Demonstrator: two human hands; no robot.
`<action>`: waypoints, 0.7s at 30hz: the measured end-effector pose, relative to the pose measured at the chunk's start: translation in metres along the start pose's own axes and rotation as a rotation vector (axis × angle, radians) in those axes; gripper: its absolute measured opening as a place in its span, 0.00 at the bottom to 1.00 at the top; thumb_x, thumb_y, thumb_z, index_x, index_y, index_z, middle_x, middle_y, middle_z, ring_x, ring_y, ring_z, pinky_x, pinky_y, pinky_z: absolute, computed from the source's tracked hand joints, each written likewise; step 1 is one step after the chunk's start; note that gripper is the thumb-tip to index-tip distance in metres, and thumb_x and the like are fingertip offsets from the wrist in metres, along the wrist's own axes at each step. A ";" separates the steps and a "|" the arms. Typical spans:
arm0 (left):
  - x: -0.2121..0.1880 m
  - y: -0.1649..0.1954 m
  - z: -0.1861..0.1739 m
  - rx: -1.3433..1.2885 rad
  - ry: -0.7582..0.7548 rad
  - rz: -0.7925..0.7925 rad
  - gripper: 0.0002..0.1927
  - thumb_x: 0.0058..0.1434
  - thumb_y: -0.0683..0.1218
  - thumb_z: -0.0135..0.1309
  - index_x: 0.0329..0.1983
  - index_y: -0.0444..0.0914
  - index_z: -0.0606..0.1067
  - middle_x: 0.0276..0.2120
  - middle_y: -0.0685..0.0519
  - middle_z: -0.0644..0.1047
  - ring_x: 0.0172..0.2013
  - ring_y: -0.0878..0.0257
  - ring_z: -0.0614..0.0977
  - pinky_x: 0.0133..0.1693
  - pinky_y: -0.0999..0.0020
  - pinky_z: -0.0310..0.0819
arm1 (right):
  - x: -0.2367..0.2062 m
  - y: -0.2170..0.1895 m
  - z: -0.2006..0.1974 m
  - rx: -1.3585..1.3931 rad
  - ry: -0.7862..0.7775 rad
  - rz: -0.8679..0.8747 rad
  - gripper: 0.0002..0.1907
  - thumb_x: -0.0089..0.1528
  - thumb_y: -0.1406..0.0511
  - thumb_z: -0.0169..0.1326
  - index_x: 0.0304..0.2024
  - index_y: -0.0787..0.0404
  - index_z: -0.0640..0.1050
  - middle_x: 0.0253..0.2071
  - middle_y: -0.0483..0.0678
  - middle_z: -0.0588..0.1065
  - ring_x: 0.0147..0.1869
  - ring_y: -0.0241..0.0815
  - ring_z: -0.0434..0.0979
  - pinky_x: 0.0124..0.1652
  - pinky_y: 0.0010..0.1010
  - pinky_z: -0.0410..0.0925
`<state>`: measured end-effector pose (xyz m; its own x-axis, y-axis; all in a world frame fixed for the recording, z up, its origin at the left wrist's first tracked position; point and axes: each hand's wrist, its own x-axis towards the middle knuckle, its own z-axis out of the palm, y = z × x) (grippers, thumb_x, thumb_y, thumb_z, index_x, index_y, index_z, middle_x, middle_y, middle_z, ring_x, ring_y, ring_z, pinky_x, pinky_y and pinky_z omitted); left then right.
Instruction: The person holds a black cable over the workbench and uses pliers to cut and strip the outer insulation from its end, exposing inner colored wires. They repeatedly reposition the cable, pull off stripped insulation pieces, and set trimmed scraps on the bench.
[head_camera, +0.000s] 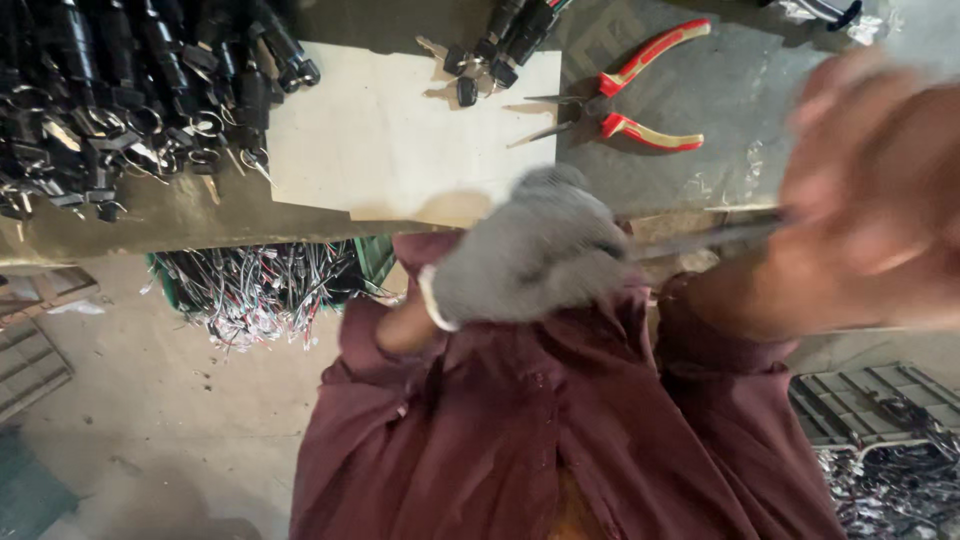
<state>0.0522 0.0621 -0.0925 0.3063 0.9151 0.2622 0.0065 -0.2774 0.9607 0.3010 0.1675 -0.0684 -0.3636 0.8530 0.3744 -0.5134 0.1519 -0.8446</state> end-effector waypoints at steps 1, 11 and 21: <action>-0.004 -0.005 -0.008 -0.087 0.050 -0.049 0.11 0.75 0.52 0.55 0.46 0.39 0.76 0.42 0.53 0.78 0.41 0.62 0.80 0.48 0.64 0.73 | 0.006 0.004 0.003 0.001 0.060 0.013 0.09 0.70 0.56 0.45 0.43 0.52 0.67 0.31 0.37 0.72 0.36 0.37 0.74 0.46 0.34 0.64; -0.021 -0.021 -0.008 -0.057 0.512 -0.343 0.12 0.76 0.45 0.55 0.60 0.38 0.77 0.48 0.55 0.82 0.46 0.68 0.83 0.48 0.73 0.80 | -0.057 0.087 0.071 -0.267 -0.003 0.498 0.25 0.76 0.56 0.50 0.66 0.65 0.62 0.58 0.44 0.69 0.58 0.30 0.67 0.58 0.21 0.63; -0.018 -0.007 -0.013 0.022 0.481 -0.302 0.16 0.63 0.45 0.70 0.50 0.38 0.77 0.43 0.55 0.82 0.46 0.64 0.83 0.52 0.67 0.78 | -0.052 0.080 0.054 -0.821 -0.259 0.254 0.18 0.68 0.69 0.53 0.60 0.66 0.71 0.49 0.55 0.73 0.54 0.48 0.70 0.58 0.29 0.65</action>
<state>0.0344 0.0518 -0.1027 -0.1803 0.9836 -0.0069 0.0476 0.0157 0.9987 0.2372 0.1082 -0.1353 -0.6052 0.7855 0.1297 0.2879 0.3678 -0.8842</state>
